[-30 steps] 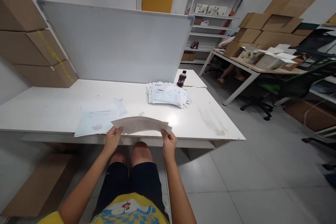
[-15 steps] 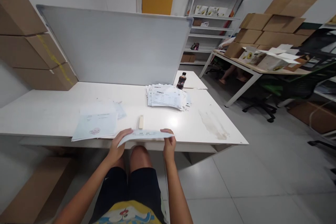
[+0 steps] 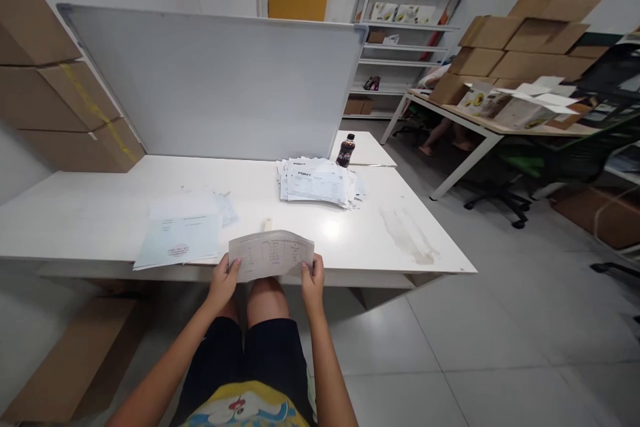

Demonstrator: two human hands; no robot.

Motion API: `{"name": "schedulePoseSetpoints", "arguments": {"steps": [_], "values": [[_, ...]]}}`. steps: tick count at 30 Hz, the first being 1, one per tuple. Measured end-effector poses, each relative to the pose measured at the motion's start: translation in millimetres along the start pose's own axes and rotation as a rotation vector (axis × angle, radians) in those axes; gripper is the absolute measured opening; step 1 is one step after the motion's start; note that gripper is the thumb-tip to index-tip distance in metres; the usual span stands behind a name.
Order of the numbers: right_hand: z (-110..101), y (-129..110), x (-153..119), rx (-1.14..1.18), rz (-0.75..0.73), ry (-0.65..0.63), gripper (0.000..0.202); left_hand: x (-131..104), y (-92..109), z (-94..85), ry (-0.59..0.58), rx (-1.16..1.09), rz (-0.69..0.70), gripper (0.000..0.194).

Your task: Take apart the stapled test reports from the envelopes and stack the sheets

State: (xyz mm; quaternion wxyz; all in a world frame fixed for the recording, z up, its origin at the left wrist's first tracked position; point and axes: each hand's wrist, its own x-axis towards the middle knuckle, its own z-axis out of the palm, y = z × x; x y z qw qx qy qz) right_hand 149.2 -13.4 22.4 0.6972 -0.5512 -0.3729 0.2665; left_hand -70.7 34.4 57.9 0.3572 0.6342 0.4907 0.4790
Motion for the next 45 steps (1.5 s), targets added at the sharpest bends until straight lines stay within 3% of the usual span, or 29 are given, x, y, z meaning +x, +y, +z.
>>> {"name": "schedulePoseSetpoints", "arguments": {"steps": [6, 12, 19, 24, 27, 30, 32, 35, 38, 40, 45], "values": [[-16.2, -4.2, -19.5, 0.022, 0.195, -0.125, 0.029, -20.8, -2.9, -7.0, 0.064, -0.112, -0.232, 0.039], [-30.9, -0.5, -39.0, 0.03, 0.448, 0.002, 0.04, -35.6, -11.9, -5.4, -0.171, -0.238, -0.396, 0.052], [-32.7, 0.2, -33.4, -0.016, 0.416, 0.087, 0.043, -21.9, -9.4, 7.3, -0.168, -0.363, -0.536, 0.062], [-36.1, 4.2, -23.5, -0.069, 0.378, 0.091, 0.042, -12.5, -11.9, 11.5, -0.297, -0.469, -0.52, 0.054], [-36.9, -1.1, -19.5, -0.282, 0.261, 0.112, 0.04, -17.0, -14.4, 16.0, -0.328, -0.46, -0.524, 0.054], [-25.8, -16.2, -15.3, -0.627, -0.052, 0.171, 0.037, -19.6, -14.7, 23.7, -0.312, -0.453, -0.521, 0.054], [-9.9, -28.9, -11.7, -0.789, -0.228, 0.082, 0.035, -18.0, -13.3, 30.2, -0.332, -0.446, -0.512, 0.054], [21.4, -45.7, -5.4, -0.91, -0.396, -0.191, 0.037, -12.7, -9.5, 40.1, -0.37, -0.476, -0.488, 0.055], [51.5, -56.4, 0.3, -0.977, -0.491, -0.417, 0.048, -8.8, -6.0, 46.4, -0.379, -0.504, -0.483, 0.055], [66.8, -59.6, 3.8, -1.011, -0.506, -0.496, 0.053, -8.2, -5.1, 47.8, -0.359, -0.509, -0.47, 0.051], [85.5, -52.3, 13.4, -1.053, -0.479, -0.507, 0.043, -10.0, -8.8, 47.5, -0.322, -0.518, -0.488, 0.042]]}}
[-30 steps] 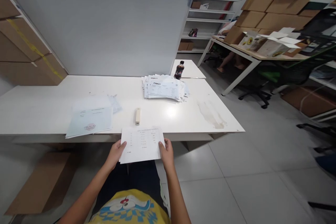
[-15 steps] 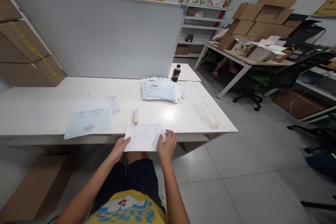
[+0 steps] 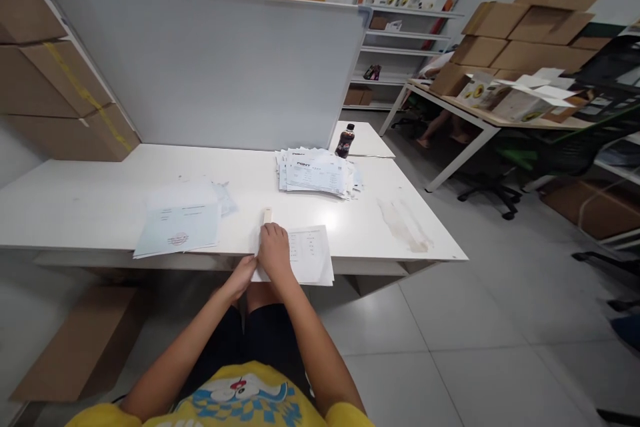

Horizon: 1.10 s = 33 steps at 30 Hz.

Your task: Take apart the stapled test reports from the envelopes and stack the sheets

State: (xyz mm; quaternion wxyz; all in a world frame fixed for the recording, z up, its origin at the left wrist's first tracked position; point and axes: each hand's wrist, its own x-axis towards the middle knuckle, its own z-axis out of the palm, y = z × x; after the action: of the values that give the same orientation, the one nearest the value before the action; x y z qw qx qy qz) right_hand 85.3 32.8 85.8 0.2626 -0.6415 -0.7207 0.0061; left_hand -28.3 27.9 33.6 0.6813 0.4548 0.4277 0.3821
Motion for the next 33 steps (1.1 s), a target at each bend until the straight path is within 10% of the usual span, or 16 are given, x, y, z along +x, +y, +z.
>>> {"name": "schedulePoseSetpoints", "arguments": {"steps": [13, 20, 28, 33], "values": [[36.3, 20.5, -6.8, 0.114, 0.023, 0.121, 0.046, 3.1, -6.4, 1.3, 0.037, -0.084, -0.012, 0.048], [2.2, 19.5, -26.3, 0.238, -0.035, 0.009, 0.06, -20.1, 12.6, -6.4, 0.038, -0.207, -0.103, 0.041], [-29.9, 4.0, -112.5, 0.348, -0.247, -0.178, 0.067, -76.1, 24.3, -42.7, 0.155, -0.406, -0.249, 0.029], [-58.3, 31.3, -108.2, 0.168, -0.244, 0.077, 0.058, -70.0, 37.0, -51.7, 0.093, 0.002, -0.026, 0.04]]}}
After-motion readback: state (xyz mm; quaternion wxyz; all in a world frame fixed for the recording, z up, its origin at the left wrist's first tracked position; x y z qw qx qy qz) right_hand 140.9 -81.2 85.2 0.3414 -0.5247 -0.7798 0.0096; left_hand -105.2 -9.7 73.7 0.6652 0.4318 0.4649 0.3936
